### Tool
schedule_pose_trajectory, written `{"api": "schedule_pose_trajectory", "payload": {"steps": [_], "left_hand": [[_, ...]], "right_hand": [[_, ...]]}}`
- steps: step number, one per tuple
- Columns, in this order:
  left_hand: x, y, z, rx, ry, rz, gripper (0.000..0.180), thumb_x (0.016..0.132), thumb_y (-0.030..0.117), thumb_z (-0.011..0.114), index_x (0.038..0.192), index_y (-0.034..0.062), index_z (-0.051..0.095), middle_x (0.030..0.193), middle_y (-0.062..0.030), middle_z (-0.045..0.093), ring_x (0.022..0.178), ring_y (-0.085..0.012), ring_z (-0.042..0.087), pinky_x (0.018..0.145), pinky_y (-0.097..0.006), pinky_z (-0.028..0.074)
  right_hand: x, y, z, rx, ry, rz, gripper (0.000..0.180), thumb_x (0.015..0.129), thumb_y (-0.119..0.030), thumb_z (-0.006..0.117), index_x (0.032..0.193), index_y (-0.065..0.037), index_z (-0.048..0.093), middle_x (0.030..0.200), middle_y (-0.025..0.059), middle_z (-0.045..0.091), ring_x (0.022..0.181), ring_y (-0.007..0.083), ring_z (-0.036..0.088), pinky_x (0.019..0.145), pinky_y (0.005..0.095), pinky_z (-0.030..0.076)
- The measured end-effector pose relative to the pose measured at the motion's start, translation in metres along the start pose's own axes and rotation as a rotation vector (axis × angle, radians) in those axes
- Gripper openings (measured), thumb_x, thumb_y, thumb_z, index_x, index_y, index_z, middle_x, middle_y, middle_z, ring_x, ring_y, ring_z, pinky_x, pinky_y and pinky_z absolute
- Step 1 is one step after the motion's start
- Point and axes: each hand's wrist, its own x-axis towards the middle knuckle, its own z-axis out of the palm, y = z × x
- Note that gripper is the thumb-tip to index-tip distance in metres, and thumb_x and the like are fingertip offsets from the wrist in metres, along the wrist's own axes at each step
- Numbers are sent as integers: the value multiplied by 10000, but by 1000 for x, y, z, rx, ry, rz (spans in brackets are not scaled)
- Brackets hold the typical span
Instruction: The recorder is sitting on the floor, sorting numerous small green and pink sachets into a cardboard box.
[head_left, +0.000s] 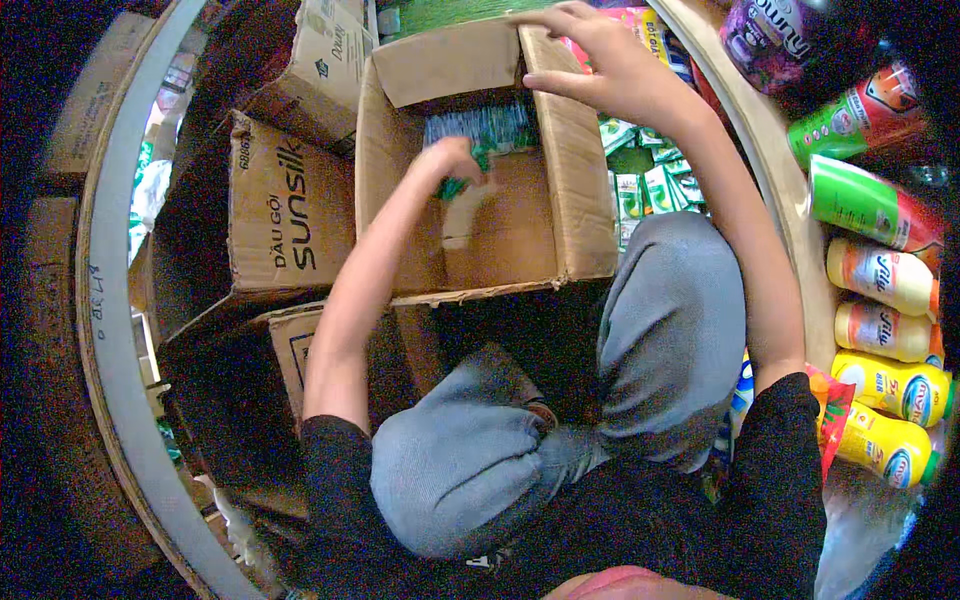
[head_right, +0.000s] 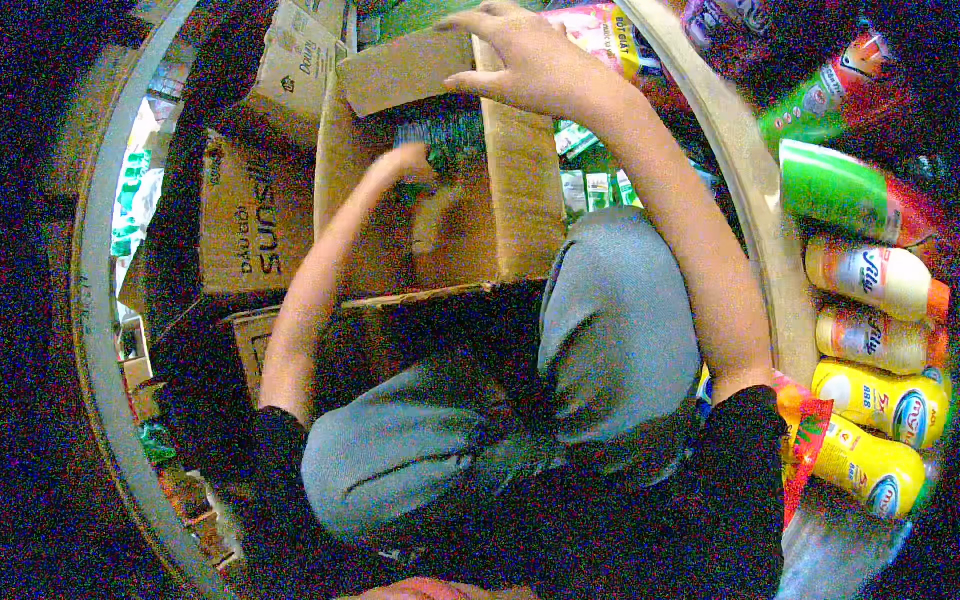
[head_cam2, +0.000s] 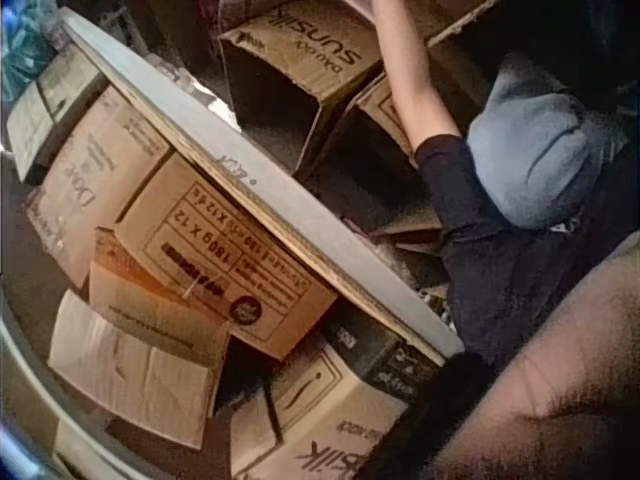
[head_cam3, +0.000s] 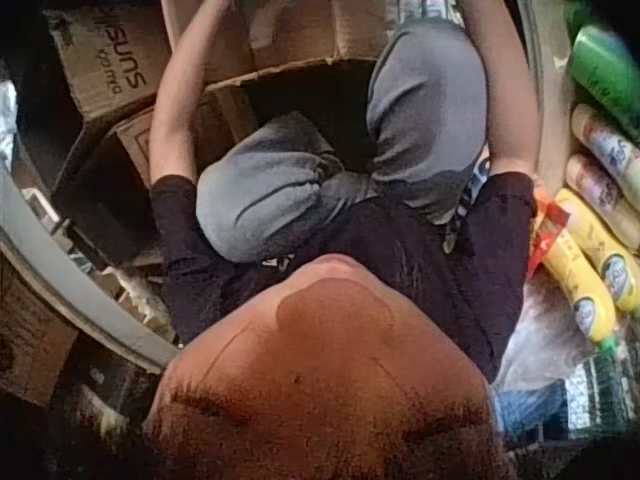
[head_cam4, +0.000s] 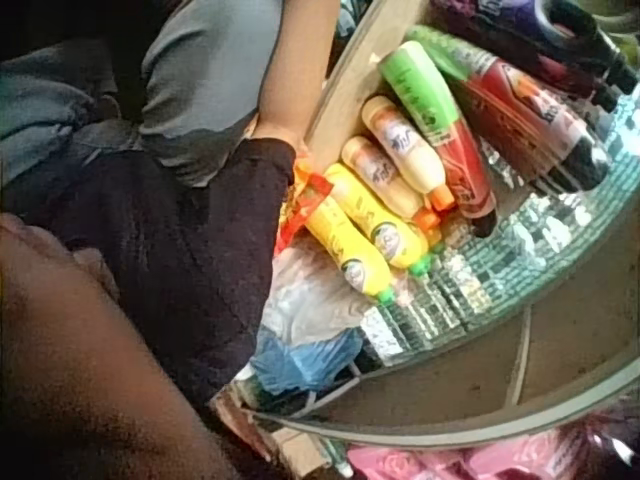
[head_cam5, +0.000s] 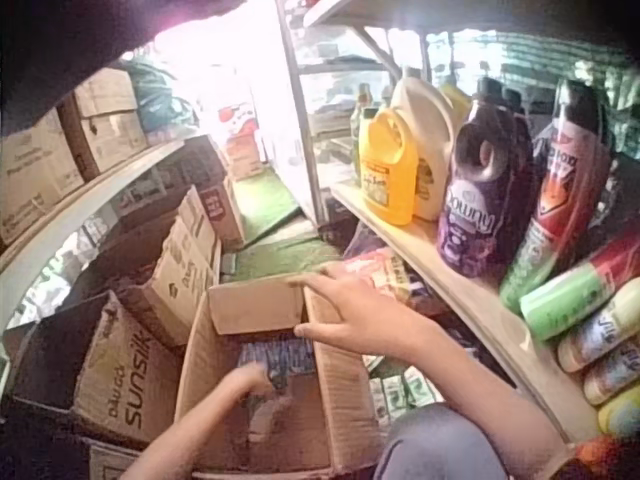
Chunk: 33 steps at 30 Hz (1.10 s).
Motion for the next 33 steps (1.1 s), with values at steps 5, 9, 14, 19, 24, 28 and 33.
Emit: {"api": "schedule_pose_trajectory", "payload": {"steps": [5, 9, 14, 19, 24, 28, 33], "left_hand": [[22, -28, 66, 350, 148, 82, 384, 503, 290, 668, 774, 22, 618, 851, -143, 611, 841, -275, 576, 855, -354, 398], [29, -28, 107, 209, 263, -11, 682, 521, 220, 663, 1091, -40, 392, 1089, -285, 426, 983, -375, 471, 894, -412, 356], [10, -24, 117, -285, 348, 96, 915, 496, 246, 722, 1169, -71, 190, 1115, -327, 297, 1032, -465, 360, 887, -419, 360], [7, -22, 108, -7, 482, 96, 866, 509, 335, 721, 1156, -29, 275, 1099, -270, 359, 1046, -413, 367, 838, -428, 384], [0, -8, 102, 274, 472, -52, 825, 547, 370, 697, 1169, 15, 289, 1077, -227, 411, 1075, -352, 358, 790, -447, 400], [-1, -7, 113, 267, 391, -183, 750, 633, 324, 642, 1192, 17, 246, 1056, -221, 435, 1019, -351, 432, 754, -453, 423], [23, -33, 117, -52, 420, -352, 753, 653, 263, 614, 1223, 2, 198, 1043, -252, 435, 939, -370, 496, 720, -421, 454]], "right_hand": [[2, -19, -4, 277, -144, 99, 322, 727, -218, 602, 1007, -71, 543, 700, 74, 563, 667, 131, 544, 644, 264, 439], [1, -27, -15, 287, -176, 114, 321, 738, -233, 599, 1014, -81, 540, 701, 68, 557, 661, 133, 534, 636, 265, 434], [-15, -25, -27, 312, -443, 133, 408, 770, -314, 562, 1103, -90, 491, 767, 91, 578, 723, 165, 556, 665, 281, 438], [-22, -18, -35, 331, -610, 214, 465, 774, -335, 556, 1154, -87, 452, 834, 123, 592, 790, 200, 565, 703, 294, 439], [-25, -5, -33, 336, -683, 299, 512, 770, -356, 559, 1189, -100, 415, 893, 135, 589, 828, 206, 563, 731, 294, 434], [-26, 1, -28, 332, -726, 360, 525, 767, -374, 557, 1195, -108, 410, 957, 141, 573, 883, 208, 546, 766, 296, 420], [-23, -3, -31, 349, -738, 366, 508, 771, -364, 556, 1189, -109, 419, 971, 144, 567, 903, 210, 536, 778, 301, 414]]}}
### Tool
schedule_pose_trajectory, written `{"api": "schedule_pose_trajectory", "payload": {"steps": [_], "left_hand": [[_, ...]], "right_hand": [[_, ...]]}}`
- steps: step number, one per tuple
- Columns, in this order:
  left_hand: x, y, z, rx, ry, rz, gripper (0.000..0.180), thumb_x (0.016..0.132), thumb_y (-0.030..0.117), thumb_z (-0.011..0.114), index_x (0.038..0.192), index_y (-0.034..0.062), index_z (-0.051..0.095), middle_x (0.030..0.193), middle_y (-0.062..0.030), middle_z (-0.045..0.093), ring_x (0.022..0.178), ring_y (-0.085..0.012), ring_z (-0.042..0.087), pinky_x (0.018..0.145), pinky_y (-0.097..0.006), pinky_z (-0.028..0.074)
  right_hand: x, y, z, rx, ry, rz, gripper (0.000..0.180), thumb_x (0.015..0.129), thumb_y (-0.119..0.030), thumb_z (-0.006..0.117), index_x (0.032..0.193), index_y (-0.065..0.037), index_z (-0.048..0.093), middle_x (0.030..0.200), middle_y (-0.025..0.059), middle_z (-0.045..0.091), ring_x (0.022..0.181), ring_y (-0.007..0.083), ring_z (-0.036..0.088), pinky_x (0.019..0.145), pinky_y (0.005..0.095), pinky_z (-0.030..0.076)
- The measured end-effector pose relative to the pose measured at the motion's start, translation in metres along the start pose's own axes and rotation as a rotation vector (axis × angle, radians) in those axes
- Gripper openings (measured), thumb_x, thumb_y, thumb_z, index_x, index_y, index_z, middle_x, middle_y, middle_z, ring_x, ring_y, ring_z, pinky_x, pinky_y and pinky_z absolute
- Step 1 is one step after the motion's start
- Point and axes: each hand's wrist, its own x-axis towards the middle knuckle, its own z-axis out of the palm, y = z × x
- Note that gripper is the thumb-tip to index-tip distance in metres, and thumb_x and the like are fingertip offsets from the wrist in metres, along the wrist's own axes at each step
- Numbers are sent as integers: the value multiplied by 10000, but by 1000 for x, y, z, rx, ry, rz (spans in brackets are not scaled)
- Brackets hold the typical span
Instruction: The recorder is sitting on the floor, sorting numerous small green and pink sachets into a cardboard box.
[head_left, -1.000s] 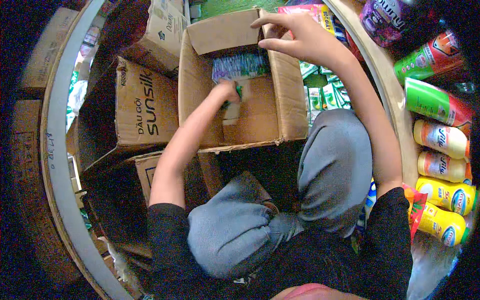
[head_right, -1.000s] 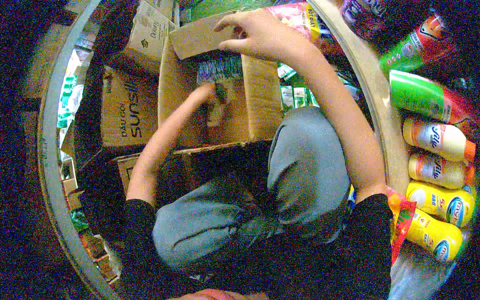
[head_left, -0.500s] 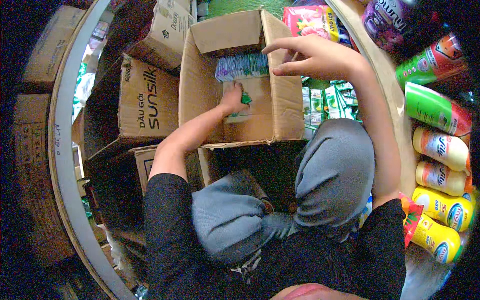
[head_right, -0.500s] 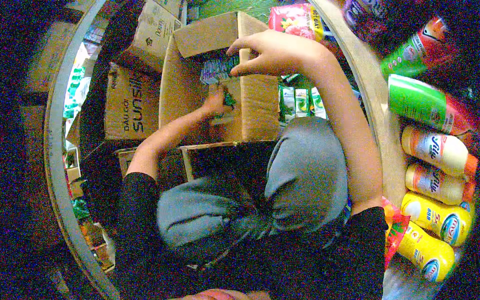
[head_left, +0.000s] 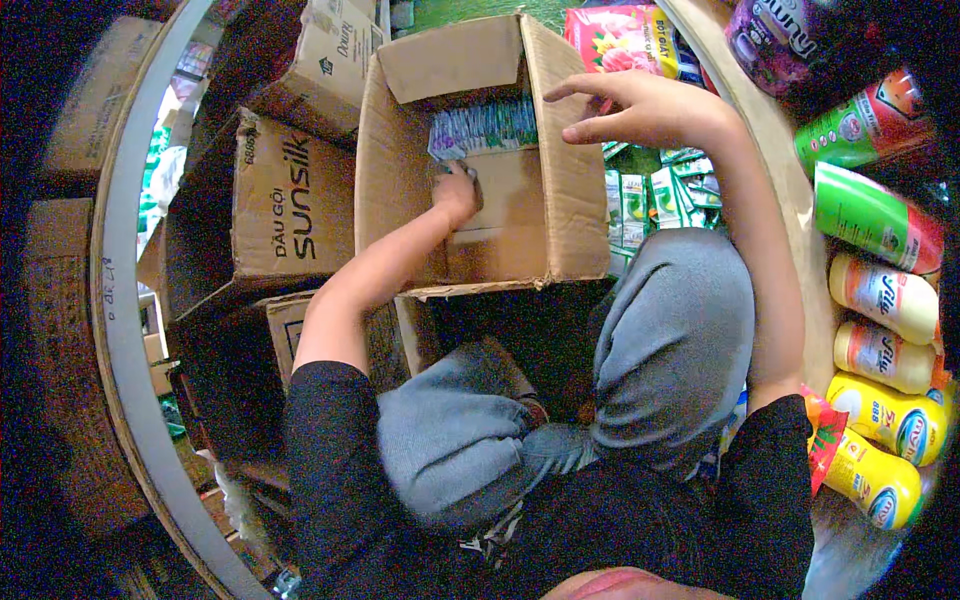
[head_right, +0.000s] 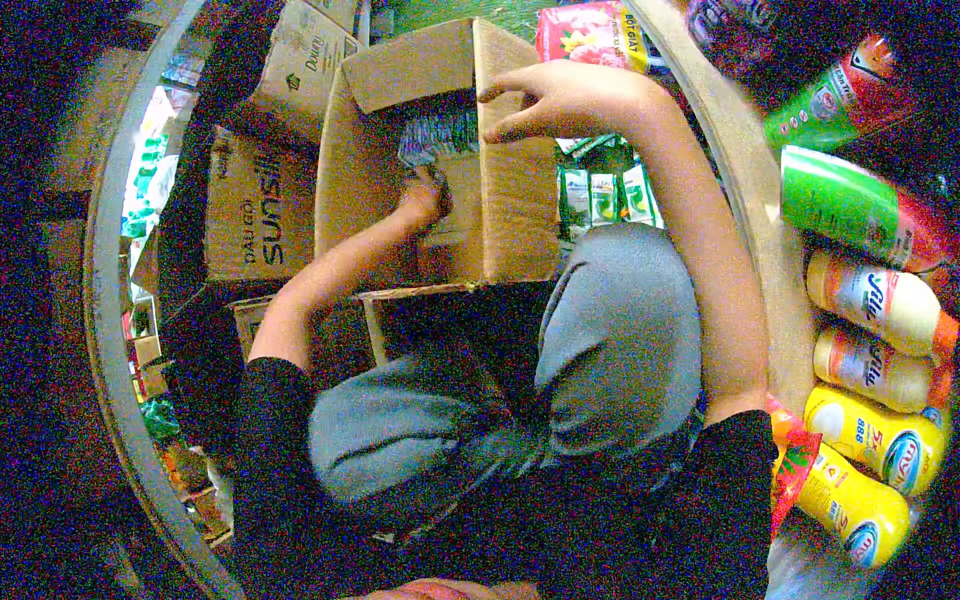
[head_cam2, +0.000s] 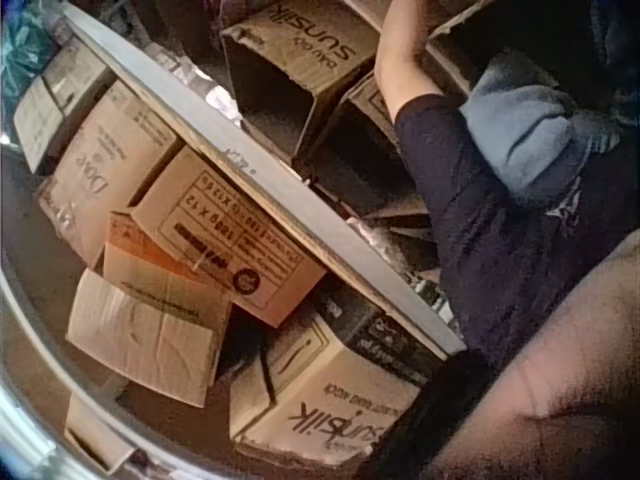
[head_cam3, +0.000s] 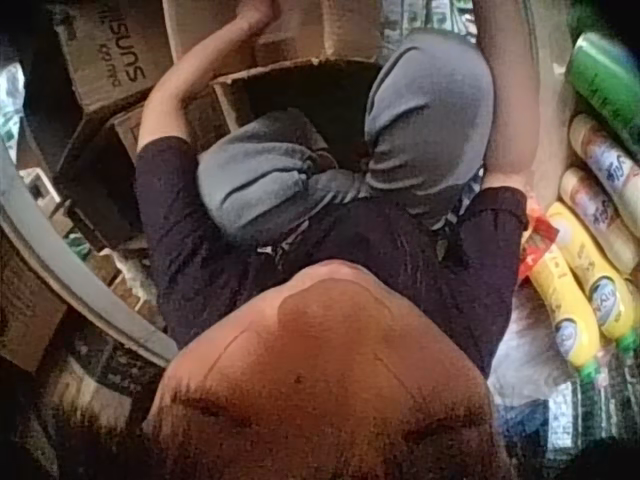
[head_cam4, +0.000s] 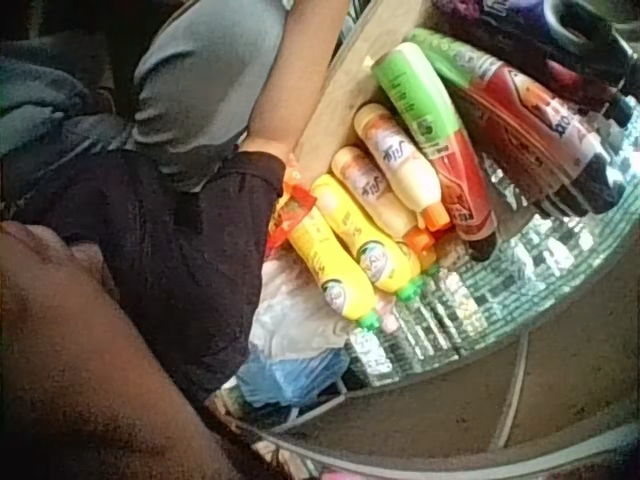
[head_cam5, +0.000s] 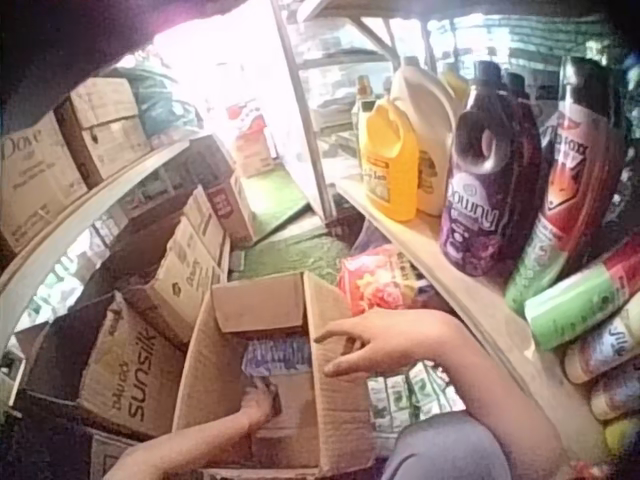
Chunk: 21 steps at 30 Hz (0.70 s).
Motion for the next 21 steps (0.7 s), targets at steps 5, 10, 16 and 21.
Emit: {"api": "schedule_pose_trajectory", "payload": {"steps": [5, 10, 16, 21], "left_hand": [[-13, 16, -10, -73, 128, -7, 677, 732, 218, 511, 1272, 18, 156, 1137, -255, 344, 967, -356, 473, 736, -393, 448], [-19, 1, -13, 495, 360, 510, 566, 723, 143, 454, 1249, 56, 267, 1242, -105, 281, 1053, -328, 393, 863, -342, 364], [21, -35, 41, -1145, -184, 667, 411, 822, 199, 380, 1208, 59, 345, 1168, -66, 420, 1105, -229, 375, 936, -286, 290], [9, 6, 18, -1926, -228, -204, 425, 871, 329, 325, 1191, 52, 362, 1215, -75, 431, 1108, -177, 401, 951, -271, 276]], "right_hand": [[0, 9, 3, -58, 42, -2, 492, 775, -343, 555, 1191, -118, 419, 975, 139, 563, 897, 208, 534, 783, 299, 409], [2, 13, 1, 22, -51, 10, 451, 788, -287, 538, 1192, -127, 419, 940, 128, 565, 874, 198, 533, 778, 295, 410], [2, 14, 0, 1, -22, -49, 420, 802, -261, 511, 1187, -119, 421, 944, 124, 559, 881, 187, 525, 781, 286, 405], [1, 27, 1, -18, -29, 4, 401, 809, -252, 502, 1177, -111, 432, 952, 121, 551, 887, 181, 516, 791, 280, 394]]}}
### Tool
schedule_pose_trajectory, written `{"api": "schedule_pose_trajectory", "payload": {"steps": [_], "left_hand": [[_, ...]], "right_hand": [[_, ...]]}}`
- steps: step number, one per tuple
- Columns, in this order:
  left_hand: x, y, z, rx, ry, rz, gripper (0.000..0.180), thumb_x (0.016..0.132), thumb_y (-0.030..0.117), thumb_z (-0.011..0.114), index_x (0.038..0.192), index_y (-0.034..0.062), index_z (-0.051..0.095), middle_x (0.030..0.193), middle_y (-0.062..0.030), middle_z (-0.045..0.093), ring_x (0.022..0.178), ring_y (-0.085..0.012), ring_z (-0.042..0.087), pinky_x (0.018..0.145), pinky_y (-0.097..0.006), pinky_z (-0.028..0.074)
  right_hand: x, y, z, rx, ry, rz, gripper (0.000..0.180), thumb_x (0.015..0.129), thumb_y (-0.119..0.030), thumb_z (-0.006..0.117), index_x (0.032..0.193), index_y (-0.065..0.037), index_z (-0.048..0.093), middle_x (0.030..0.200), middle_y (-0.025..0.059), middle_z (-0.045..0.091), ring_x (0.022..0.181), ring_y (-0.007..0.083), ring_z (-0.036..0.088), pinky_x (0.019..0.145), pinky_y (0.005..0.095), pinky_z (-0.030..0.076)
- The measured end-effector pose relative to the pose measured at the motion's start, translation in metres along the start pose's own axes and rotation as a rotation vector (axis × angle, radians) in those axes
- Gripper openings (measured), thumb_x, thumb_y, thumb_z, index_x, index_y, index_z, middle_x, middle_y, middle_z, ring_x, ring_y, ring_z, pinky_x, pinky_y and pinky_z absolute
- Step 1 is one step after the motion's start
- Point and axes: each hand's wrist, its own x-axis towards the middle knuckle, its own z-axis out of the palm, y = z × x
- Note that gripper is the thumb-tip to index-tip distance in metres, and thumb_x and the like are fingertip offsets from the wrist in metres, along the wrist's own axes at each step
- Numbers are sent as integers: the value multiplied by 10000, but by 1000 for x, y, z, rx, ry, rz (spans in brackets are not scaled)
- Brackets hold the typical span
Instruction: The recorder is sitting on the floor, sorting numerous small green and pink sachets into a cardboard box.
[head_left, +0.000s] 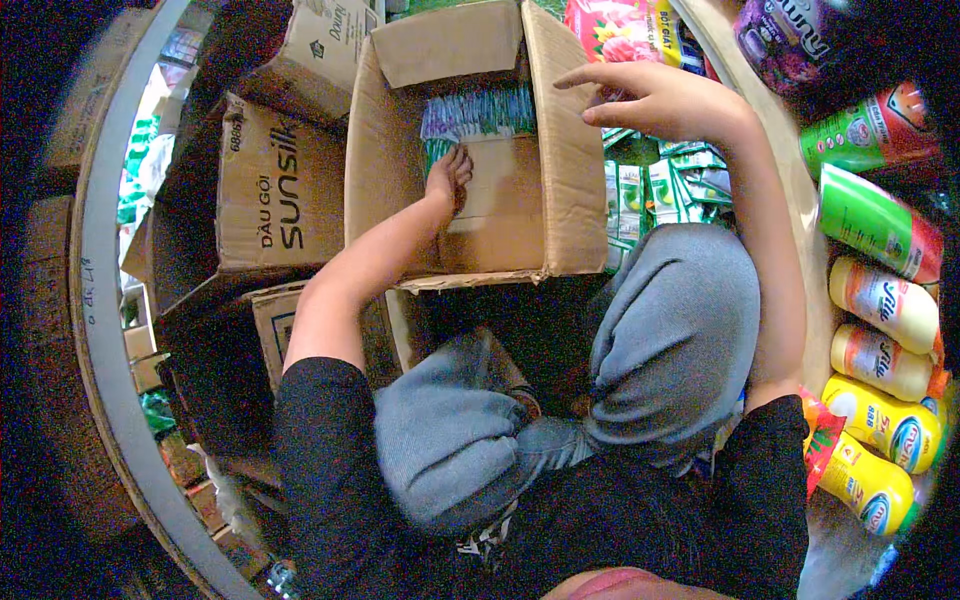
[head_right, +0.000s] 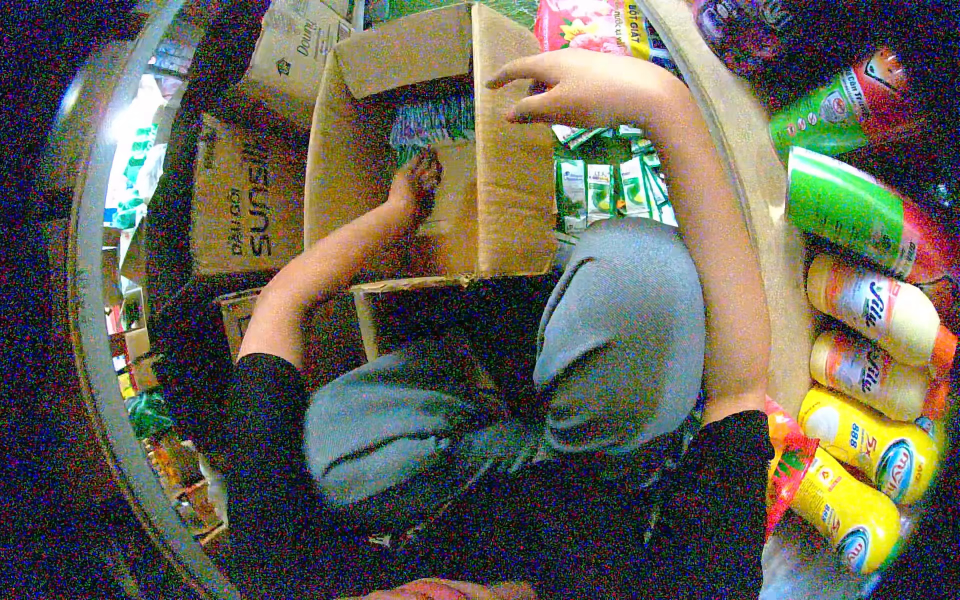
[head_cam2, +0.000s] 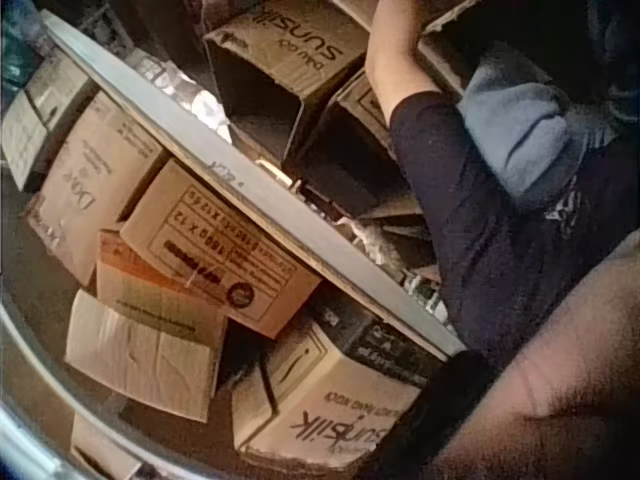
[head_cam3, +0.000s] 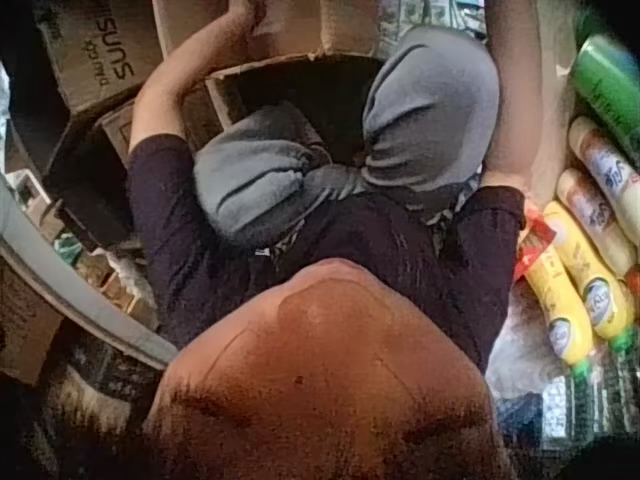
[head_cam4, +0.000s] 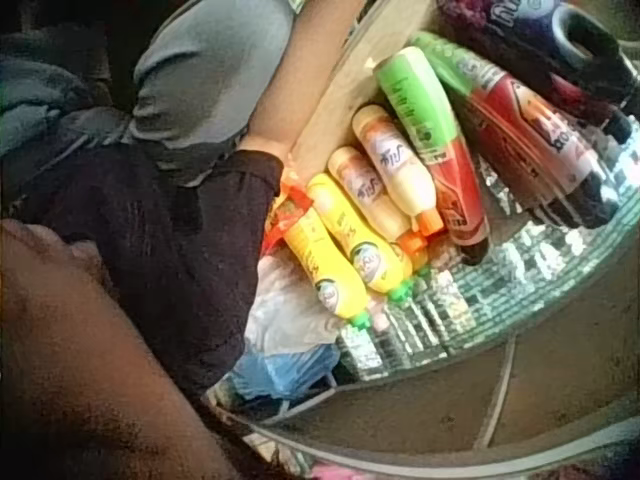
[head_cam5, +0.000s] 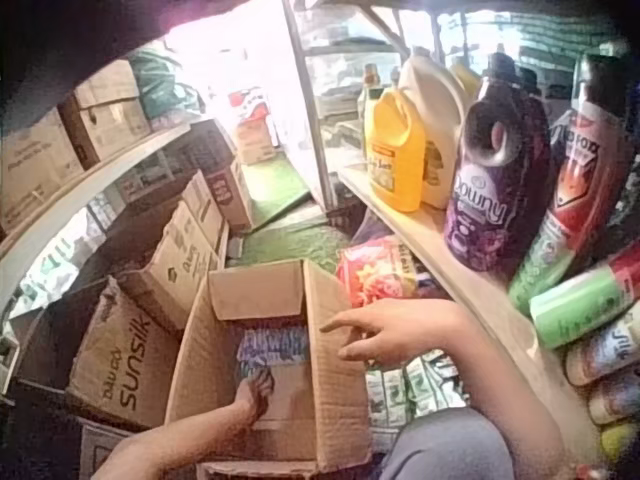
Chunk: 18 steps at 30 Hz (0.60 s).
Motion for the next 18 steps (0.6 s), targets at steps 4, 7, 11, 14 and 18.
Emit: {"api": "schedule_pose_trajectory", "payload": {"steps": [4, 7, 11, 14, 18], "left_hand": [[-26, 26, 9, -1726, 225, -737, 377, 838, 311, 375, 1122, 68, 425, 1128, -58, 481, 1058, -182, 440, 927, -263, 293], [-39, 44, 12, -2901, 375, -1223, 345, 816, 299, 408, 1075, 79, 467, 1070, -47, 515, 1025, -185, 466, 911, -258, 304], [-33, 48, 50, -3818, 575, -593, 239, 761, 224, 462, 911, 96, 596, 924, -89, 600, 929, -229, 534, 789, -310, 411], [-18, 41, 45, -3853, 512, -792, 207, 745, 198, 482, 860, 102, 625, 924, -94, 604, 846, -221, 573, 719, -322, 448], [-21, 47, 41, -3504, 563, -727, 195, 731, 188, 498, 845, 115, 638, 970, -85, 596, 800, -208, 596, 657, -321, 470]], "right_hand": [[-5, 4, -1, -21, 104, -113, 431, 779, -293, 536, 1138, -67, 464, 886, 126, 589, 793, 166, 561, 688, 256, 439], [3, -13, -13, 74, -72, -64, 418, 821, -265, 495, 1182, -67, 423, 968, 84, 549, 887, 144, 506, 792, 254, 389], [-14, -23, -55, 63, 180, -14, 422, 785, -305, 549, 1117, -59, 467, 969, 102, 516, 907, 167, 496, 772, 285, 416], [5, -15, -55, 187, 127, 341, 553, 759, -334, 580, 1172, -15, 399, 1076, 152, 475, 974, 205, 478, 812, 311, 418], [57, 111, 53, -383, -75, 355, 296, 739, -301, 555, 845, -28, 602, 693, 112, 600, 599, 174, 575, 523, 307, 461]]}}
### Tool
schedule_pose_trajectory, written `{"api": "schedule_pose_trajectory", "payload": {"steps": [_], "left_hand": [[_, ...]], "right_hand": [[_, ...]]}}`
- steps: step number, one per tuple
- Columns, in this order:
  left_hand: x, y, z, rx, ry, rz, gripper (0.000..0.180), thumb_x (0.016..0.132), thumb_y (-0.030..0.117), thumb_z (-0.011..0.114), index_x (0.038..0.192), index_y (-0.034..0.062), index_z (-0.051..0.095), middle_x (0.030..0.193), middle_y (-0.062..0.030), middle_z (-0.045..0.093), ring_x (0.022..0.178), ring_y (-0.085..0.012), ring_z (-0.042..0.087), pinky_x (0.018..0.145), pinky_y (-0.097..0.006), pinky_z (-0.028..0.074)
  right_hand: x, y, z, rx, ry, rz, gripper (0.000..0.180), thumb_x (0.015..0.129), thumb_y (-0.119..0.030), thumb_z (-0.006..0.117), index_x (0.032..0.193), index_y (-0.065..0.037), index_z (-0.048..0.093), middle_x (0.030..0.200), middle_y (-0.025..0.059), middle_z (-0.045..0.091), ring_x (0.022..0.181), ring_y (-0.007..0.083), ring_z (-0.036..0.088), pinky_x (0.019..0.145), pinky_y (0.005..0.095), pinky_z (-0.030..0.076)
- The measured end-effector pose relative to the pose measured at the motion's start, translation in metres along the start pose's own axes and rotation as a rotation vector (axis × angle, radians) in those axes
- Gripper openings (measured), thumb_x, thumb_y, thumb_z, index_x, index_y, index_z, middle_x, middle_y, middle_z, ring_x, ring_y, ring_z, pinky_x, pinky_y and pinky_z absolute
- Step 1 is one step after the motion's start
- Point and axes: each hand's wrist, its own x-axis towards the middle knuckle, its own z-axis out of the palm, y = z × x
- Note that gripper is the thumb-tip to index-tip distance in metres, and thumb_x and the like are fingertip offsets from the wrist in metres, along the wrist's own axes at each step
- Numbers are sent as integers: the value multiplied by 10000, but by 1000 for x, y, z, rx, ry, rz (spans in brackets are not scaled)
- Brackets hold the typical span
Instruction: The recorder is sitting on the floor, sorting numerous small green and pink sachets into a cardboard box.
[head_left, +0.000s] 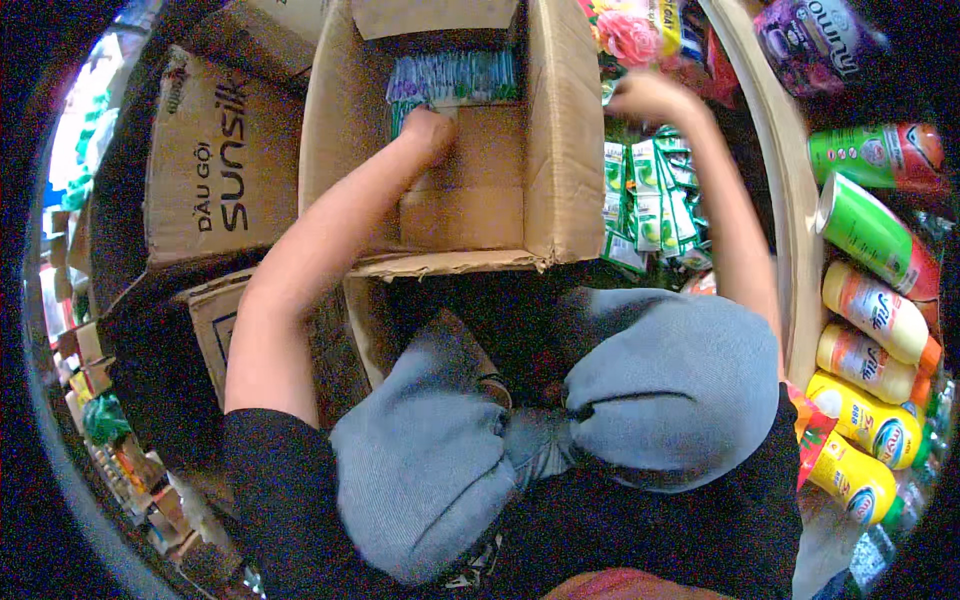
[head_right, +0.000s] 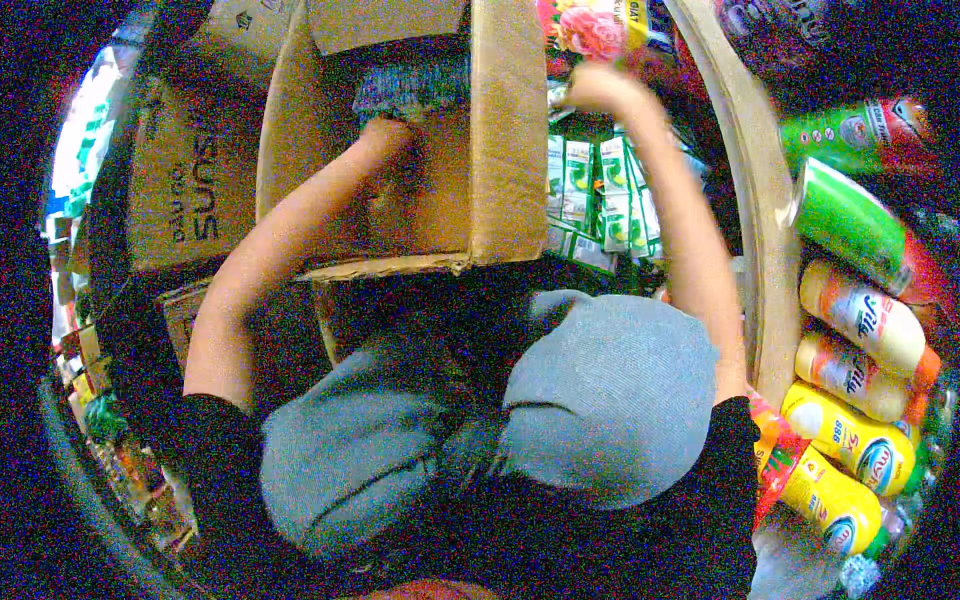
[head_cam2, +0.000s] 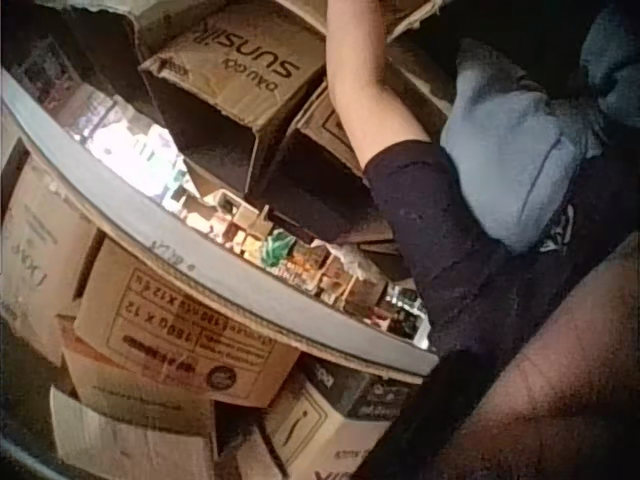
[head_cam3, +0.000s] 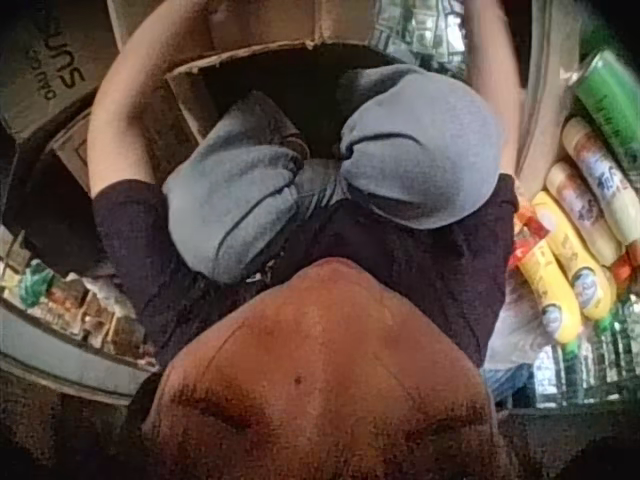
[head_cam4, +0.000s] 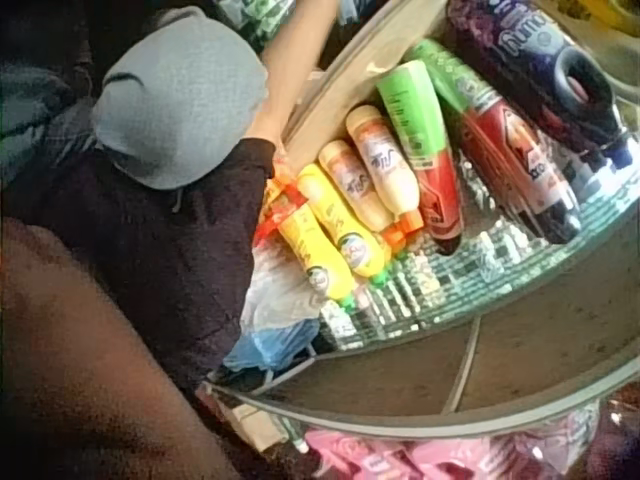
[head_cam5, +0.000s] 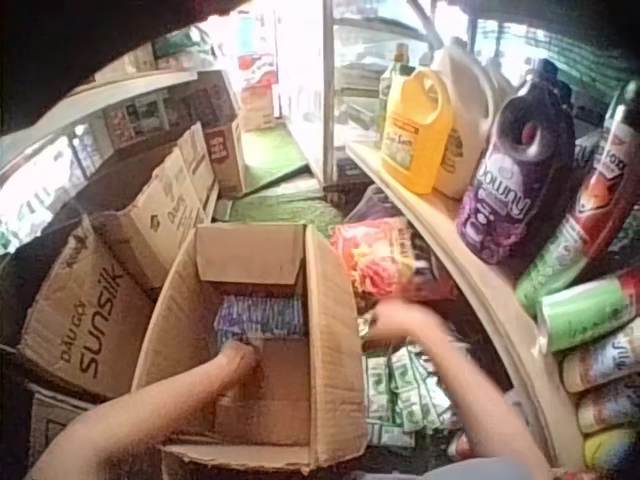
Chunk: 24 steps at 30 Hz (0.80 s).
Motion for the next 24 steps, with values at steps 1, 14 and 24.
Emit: {"api": "schedule_pose_trajectory", "payload": {"steps": [1, 14, 24], "left_hand": [[1, 1, -3, -5, 7, 10, 195, 731, 188, 498, 845, 115, 638, 970, -85, 596, 800, -208, 596, 657, -321, 470], [6, -25, 56, -132, -149, -148, 443, 791, 414, 330, 1220, 304, 331, 1322, 2, 210, 1194, -251, 236, 939, -460, 215], [24, -6, 55, 1362, -491, 278, 505, 786, 482, 312, 1270, 360, 242, 1383, 33, 125, 1267, -277, 102, 999, -488, 38]], "right_hand": [[0, -7, 45, 175, -39, 217, 259, 740, -256, 532, 829, -23, 603, 701, 148, 603, 622, 241, 591, 562, 357, 468], [12, -1, 183, 441, 258, 217, 534, 647, -227, 628, 959, 127, 378, 925, 280, 521, 853, 379, 537, 700, 400, 458], [-29, 30, 75, 837, 506, 403, 457, 568, -362, 664, 837, 5, 615, 750, 124, 621, 688, 190, 594, 641, 286, 450]]}}
